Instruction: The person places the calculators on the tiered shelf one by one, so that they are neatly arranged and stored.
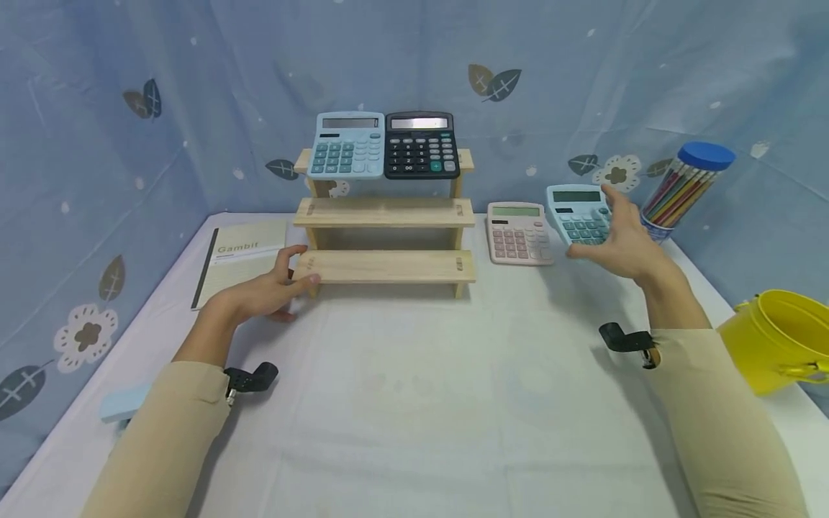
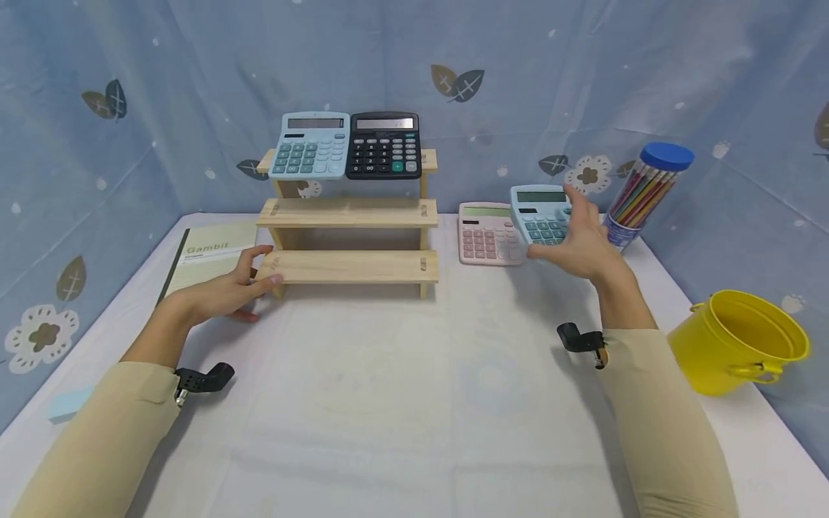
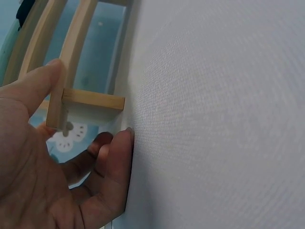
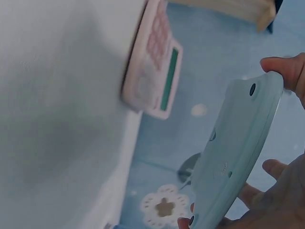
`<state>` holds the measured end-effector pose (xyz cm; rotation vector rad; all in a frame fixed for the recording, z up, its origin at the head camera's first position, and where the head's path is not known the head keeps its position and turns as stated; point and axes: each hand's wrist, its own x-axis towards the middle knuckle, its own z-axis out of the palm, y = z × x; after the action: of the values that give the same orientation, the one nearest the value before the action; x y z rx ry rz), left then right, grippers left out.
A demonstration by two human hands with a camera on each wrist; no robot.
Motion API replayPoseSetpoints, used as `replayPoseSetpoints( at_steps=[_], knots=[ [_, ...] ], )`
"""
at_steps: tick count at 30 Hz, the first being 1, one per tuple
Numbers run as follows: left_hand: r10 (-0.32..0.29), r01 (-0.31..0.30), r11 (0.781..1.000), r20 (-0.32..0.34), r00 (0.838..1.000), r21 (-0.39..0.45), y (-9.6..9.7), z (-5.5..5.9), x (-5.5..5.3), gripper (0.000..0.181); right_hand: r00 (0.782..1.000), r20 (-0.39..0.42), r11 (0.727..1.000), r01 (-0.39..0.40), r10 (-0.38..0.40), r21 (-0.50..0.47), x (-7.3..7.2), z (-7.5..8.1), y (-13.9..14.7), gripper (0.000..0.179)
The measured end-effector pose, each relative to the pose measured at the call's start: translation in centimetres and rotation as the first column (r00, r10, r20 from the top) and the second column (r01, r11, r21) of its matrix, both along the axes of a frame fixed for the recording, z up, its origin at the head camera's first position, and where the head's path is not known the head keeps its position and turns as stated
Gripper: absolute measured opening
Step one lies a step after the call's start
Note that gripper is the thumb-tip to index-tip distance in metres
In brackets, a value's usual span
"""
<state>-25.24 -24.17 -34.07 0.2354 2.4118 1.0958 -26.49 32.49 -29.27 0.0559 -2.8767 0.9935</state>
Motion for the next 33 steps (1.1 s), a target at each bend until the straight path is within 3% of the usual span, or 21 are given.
replayPoseSetpoints(
  at_steps=[10,19,25,33],
  knots=[
    [-0.005,0.005,1.0,-0.009,1.0,0.012,0.0,0.0,0.2,0.092,0.996,-0.064,0.996,-0.061,0.066,0.067,2.3,1.6,-2.5,0.126],
    [-0.005,0.005,1.0,-0.006,1.0,0.015,0.4,0.5,0.3,0.092,0.986,-0.104,0.99,-0.127,0.132,0.055,3.7,2.0,-3.6,0.125],
    [-0.008,0.008,0.999,-0.006,1.0,0.033,0.4,0.4,0.2,0.092,0.972,-0.131,0.981,-0.19,0.194,0.038,4.4,2.6,-4.5,0.125],
    [-0.001,0.002,0.999,-0.004,1.0,0.033,0.2,0.2,0.4,0.093,0.938,-0.221,0.963,-0.258,0.268,0.073,5.4,3.5,-7.4,0.119]
  ],
)
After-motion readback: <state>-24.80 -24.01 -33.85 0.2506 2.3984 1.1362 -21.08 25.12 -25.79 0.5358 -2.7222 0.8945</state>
